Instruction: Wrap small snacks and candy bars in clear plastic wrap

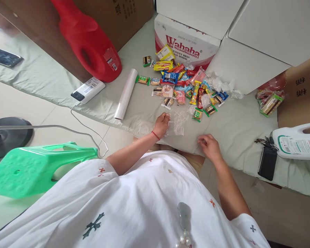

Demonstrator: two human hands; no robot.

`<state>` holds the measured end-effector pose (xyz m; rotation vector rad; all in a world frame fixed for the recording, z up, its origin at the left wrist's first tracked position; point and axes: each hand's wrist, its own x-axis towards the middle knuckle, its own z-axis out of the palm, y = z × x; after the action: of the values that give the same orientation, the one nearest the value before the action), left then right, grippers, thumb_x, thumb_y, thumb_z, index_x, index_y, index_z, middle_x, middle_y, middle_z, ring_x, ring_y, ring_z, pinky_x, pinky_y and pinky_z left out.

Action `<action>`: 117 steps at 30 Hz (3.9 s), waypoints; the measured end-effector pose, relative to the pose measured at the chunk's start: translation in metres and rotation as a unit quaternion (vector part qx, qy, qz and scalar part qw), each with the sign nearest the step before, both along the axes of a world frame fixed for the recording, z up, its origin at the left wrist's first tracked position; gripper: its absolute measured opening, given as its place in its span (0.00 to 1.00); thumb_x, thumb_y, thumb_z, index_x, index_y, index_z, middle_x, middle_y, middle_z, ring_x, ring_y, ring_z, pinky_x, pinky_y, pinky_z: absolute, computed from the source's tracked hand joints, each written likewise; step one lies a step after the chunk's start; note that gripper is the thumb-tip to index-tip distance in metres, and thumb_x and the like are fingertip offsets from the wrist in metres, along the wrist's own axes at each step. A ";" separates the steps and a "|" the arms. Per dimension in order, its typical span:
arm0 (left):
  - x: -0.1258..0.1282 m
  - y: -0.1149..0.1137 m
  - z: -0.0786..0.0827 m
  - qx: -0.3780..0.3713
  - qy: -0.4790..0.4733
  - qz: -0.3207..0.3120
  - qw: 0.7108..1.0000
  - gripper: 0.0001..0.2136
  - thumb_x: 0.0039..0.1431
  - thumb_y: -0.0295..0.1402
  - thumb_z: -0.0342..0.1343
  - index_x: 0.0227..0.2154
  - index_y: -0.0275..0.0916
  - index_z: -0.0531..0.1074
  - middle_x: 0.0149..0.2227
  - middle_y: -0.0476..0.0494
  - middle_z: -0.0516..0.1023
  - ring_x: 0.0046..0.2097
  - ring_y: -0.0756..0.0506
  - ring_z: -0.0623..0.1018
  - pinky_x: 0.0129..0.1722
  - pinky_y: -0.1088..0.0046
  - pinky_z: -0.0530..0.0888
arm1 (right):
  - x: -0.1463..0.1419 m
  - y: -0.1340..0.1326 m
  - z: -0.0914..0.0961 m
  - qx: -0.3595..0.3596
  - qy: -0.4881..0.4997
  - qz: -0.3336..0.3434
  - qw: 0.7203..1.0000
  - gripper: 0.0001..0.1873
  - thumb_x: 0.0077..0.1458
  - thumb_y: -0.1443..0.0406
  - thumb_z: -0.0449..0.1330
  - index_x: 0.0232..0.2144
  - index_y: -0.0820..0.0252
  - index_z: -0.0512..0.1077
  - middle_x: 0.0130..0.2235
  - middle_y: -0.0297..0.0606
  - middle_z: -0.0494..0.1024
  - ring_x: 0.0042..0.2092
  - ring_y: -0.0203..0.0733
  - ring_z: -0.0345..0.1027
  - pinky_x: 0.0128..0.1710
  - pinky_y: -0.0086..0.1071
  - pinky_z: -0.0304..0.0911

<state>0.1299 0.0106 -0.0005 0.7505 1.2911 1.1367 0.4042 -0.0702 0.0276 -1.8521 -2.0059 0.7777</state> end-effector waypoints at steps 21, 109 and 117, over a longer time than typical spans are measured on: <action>-0.025 -0.004 0.023 -0.030 -0.014 0.051 0.998 0.15 0.71 0.33 0.51 0.25 0.40 0.62 0.20 0.56 0.58 0.20 0.54 0.56 0.20 0.77 0.54 | -0.037 0.059 -0.024 -0.040 0.190 -0.028 0.981 0.13 0.53 0.54 0.61 0.28 0.56 0.76 0.31 0.35 0.74 0.33 0.39 0.65 0.37 0.33 0.61; -0.017 -0.018 0.005 0.090 0.235 -0.082 0.964 0.21 0.67 0.45 0.54 0.21 0.41 0.61 0.18 0.53 0.56 0.24 0.50 0.56 0.27 0.72 0.54 | 0.018 -0.073 -0.010 0.118 0.006 0.176 0.977 0.19 0.61 0.73 0.55 0.41 0.49 0.83 0.41 0.41 0.84 0.51 0.53 0.73 0.49 0.49 0.72; -0.009 -0.028 0.012 0.145 0.328 -0.092 0.929 0.19 0.69 0.42 0.53 0.24 0.43 0.57 0.20 0.53 0.57 0.24 0.48 0.57 0.31 0.70 0.51 | 0.005 -0.018 0.064 0.205 0.092 0.017 0.974 0.20 0.60 0.74 0.51 0.38 0.51 0.80 0.39 0.37 0.82 0.43 0.45 0.76 0.46 0.39 0.71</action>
<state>0.1212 -0.0178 0.0120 1.5342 1.5647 0.9611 0.4089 -0.0880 0.0919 -1.4608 -1.9090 0.4745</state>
